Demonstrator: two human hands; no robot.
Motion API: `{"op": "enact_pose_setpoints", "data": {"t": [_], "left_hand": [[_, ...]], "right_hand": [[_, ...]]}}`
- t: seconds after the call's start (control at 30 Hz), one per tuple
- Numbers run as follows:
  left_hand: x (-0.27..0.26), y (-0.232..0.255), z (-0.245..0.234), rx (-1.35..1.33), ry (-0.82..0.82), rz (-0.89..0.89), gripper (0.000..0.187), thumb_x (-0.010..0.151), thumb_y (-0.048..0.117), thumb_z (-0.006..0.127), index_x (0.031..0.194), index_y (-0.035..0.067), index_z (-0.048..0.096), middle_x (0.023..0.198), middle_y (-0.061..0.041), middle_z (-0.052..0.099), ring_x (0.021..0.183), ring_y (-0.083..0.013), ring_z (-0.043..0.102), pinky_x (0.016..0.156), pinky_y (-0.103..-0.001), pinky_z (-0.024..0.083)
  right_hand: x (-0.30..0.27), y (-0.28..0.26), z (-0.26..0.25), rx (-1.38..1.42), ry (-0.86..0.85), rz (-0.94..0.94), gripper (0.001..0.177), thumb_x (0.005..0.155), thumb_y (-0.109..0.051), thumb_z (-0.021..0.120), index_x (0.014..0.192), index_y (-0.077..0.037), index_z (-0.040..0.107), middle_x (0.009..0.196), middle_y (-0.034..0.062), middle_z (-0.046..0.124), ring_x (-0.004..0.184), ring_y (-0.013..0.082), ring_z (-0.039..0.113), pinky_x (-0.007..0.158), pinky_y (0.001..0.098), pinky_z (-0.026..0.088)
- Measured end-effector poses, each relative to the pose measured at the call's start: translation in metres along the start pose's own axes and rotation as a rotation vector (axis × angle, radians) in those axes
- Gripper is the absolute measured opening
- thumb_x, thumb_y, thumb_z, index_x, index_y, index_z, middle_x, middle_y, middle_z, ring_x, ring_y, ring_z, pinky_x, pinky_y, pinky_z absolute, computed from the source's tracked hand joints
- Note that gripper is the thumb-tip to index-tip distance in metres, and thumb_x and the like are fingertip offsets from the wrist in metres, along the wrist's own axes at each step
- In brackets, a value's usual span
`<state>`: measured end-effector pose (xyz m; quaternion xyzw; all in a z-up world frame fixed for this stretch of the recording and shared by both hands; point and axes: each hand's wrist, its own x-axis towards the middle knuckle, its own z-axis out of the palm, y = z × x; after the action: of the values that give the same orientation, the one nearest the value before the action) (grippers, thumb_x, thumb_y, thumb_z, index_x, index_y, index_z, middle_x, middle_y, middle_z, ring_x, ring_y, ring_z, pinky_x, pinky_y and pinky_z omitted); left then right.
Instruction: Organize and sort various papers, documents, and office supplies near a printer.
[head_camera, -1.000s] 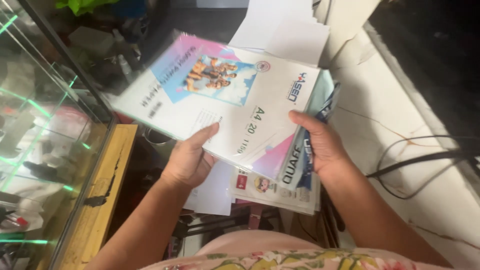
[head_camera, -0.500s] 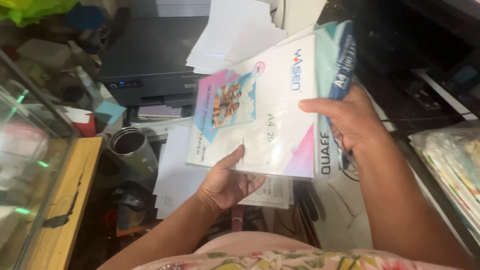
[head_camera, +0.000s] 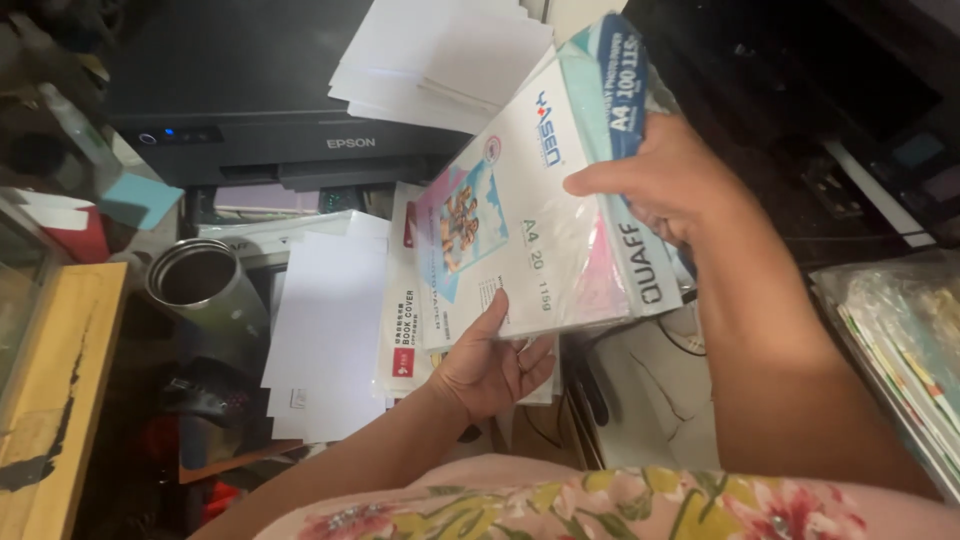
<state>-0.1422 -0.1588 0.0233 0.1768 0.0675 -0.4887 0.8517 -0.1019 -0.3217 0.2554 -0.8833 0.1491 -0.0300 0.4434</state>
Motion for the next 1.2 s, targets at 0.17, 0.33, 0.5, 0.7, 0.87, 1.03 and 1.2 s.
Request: {"op": "enact_pose_setpoints", "data": {"t": [0.17,0.33,0.5,0.7,0.87,1.03,1.2], "left_hand": [[0.002,0.003,-0.012,-0.045,0.040,0.029,0.057,0.085,0.059,0.073,0.129,0.025,0.060,0.120,0.007,0.071,0.103,-0.0124,0.066,0.094,-0.037,0.052],[-0.019,0.016,0.002,-0.023,0.076,0.031,0.056,0.088,0.053,0.073,0.132,0.023,0.058,0.121,0.004,0.070,0.100,-0.0140,0.065,0.099,-0.038,0.051],[-0.034,0.029,-0.002,0.049,0.173,0.089,0.063,0.086,0.049,0.070,0.140,0.023,0.052,0.136,0.000,0.063,0.116,-0.0171,0.062,0.105,-0.039,0.047],[-0.033,0.026,-0.034,0.215,0.452,0.094,0.066,0.085,0.052,0.067,0.144,0.026,0.050,0.137,0.003,0.060,0.117,-0.0199,0.057,0.107,-0.040,0.037],[-0.008,0.004,-0.094,0.260,0.605,0.075,0.057,0.085,0.046,0.076,0.131,0.019,0.059,0.121,-0.004,0.065,0.105,-0.0227,0.066,0.097,-0.039,0.057],[-0.051,0.048,-0.081,0.549,0.431,-0.378,0.053,0.087,0.052,0.069,0.124,0.014,0.064,0.103,-0.002,0.067,0.090,-0.0184,0.066,0.076,-0.035,0.056],[-0.061,0.143,-0.159,1.224,0.397,-0.384,0.044,0.093,0.046,0.065,0.114,0.008,0.074,0.093,-0.008,0.076,0.080,-0.0203,0.070,0.073,-0.031,0.061]], "right_hand": [[0.019,0.023,0.007,0.194,-0.090,-0.096,0.041,0.069,-0.005,0.082,0.109,-0.005,0.072,0.095,0.0053,0.078,0.070,0.0099,0.075,0.055,0.0237,0.058],[0.012,0.045,-0.005,0.133,-0.028,-0.065,0.042,0.076,-0.005,0.082,0.117,0.000,0.072,0.101,0.0138,0.077,0.073,0.0217,0.065,0.057,0.0326,0.049],[0.019,0.098,0.013,0.378,-0.129,-0.043,0.045,0.074,-0.007,0.081,0.117,0.002,0.070,0.103,0.0143,0.078,0.082,0.0223,0.077,0.067,0.0333,0.064],[0.038,0.190,0.066,0.638,-0.229,0.234,0.041,0.080,-0.014,0.076,0.116,0.005,0.071,0.102,0.0169,0.078,0.082,0.0279,0.077,0.072,0.0368,0.063],[0.047,0.269,0.092,0.744,-0.298,0.535,0.043,0.080,-0.022,0.076,0.114,0.004,0.071,0.098,0.0181,0.077,0.076,0.0286,0.073,0.068,0.0388,0.061],[0.032,0.267,0.098,0.651,-0.255,0.611,0.044,0.080,-0.019,0.078,0.117,0.003,0.071,0.100,0.0181,0.077,0.078,0.0289,0.073,0.069,0.0403,0.061],[0.026,0.261,0.106,0.687,-0.256,0.651,0.043,0.078,-0.015,0.075,0.117,0.001,0.070,0.101,0.0184,0.078,0.080,0.0308,0.076,0.070,0.0444,0.063]]}}
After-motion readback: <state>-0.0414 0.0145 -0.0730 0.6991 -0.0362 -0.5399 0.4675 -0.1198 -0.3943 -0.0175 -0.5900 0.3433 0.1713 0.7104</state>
